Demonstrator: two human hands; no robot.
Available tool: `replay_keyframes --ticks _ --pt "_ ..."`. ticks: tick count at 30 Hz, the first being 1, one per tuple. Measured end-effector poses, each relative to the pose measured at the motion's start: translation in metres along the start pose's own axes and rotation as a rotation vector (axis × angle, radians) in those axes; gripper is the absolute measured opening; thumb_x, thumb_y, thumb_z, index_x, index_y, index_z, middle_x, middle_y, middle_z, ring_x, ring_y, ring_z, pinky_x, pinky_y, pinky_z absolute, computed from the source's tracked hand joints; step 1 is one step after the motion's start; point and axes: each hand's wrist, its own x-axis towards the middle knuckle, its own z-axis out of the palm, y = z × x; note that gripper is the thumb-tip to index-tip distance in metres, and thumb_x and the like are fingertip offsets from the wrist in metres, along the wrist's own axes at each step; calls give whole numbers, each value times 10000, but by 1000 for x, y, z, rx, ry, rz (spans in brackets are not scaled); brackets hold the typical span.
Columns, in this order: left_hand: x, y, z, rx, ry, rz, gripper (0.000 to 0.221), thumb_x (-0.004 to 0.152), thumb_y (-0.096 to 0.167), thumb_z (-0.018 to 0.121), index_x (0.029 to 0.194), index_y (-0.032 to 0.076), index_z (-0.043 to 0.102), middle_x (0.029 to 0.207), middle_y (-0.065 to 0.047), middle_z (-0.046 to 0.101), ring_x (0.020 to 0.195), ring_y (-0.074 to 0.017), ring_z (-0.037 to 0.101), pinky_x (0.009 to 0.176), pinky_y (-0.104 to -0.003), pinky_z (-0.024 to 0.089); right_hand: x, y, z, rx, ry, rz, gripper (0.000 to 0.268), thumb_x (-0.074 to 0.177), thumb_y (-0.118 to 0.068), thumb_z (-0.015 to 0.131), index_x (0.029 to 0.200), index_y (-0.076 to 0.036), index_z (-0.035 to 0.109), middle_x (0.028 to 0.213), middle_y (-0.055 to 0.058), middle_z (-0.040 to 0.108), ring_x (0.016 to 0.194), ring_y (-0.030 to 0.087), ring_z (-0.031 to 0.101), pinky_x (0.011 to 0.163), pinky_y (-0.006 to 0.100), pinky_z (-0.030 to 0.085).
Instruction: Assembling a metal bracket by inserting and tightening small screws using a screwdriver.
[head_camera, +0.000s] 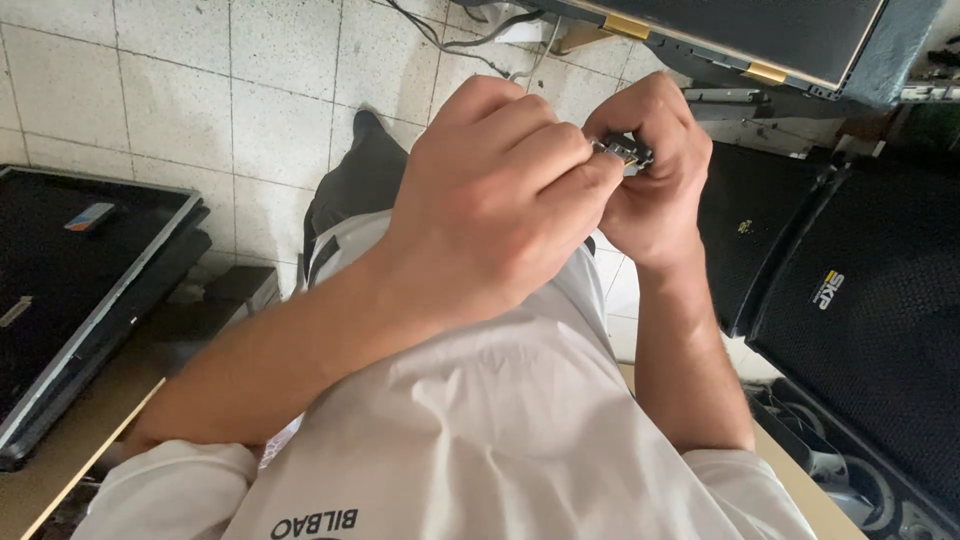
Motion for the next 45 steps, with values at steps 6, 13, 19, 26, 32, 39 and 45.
replay_keyframes --ticks 6,13,19,26,32,39,45 --pt "-1 1 4 58 -49 -33 315 1012 -153 606 826 83 512 801 -57 425 746 -276 453 765 -436 372 -2 1 -1 19 -14 17 140 1045 77 582 939 -12 596 912 94 544 849 257 474 772 404 386" --pt "-1 6 5 51 -65 -61 294 989 -131 595 827 90 489 797 -58 409 744 -281 439 758 -447 347 -4 -1 -1 22 -16 32 157 1062 78 577 936 -14 571 907 87 504 848 247 429 781 397 350" --pt "0 9 4 8 -20 -84 304 1030 -137 571 837 82 486 789 -64 406 732 -281 431 761 -443 342 -5 -3 -2 29 -20 71 165 1075 27 614 929 -32 563 908 75 516 835 225 443 768 386 350" --pt "-2 10 7 28 13 -76 312 1055 -128 547 827 76 489 779 -64 405 719 -278 416 748 -439 350 -5 -3 -2 26 -30 76 145 1074 28 596 950 -44 572 908 72 523 823 227 446 762 388 354" --pt "-6 12 12 64 102 -21 204 1121 -42 560 950 -7 666 797 -79 506 724 -295 520 767 -444 444 -5 -7 0 27 -25 63 153 1069 39 549 952 -48 596 912 74 569 808 227 479 760 385 377" --pt "-10 13 21 128 255 46 136 1071 -52 667 970 -3 743 821 -58 608 729 -219 646 727 -376 503 0 -14 5 93 13 23 257 1159 -178 568 933 -57 593 905 75 619 787 223 546 776 392 439" --pt "-19 12 25 82 243 49 94 1085 -22 668 1064 -32 759 868 -92 675 757 -241 684 732 -394 516 -2 -14 4 102 13 62 220 1115 -124 706 930 -90 594 907 46 610 792 200 533 779 369 440"
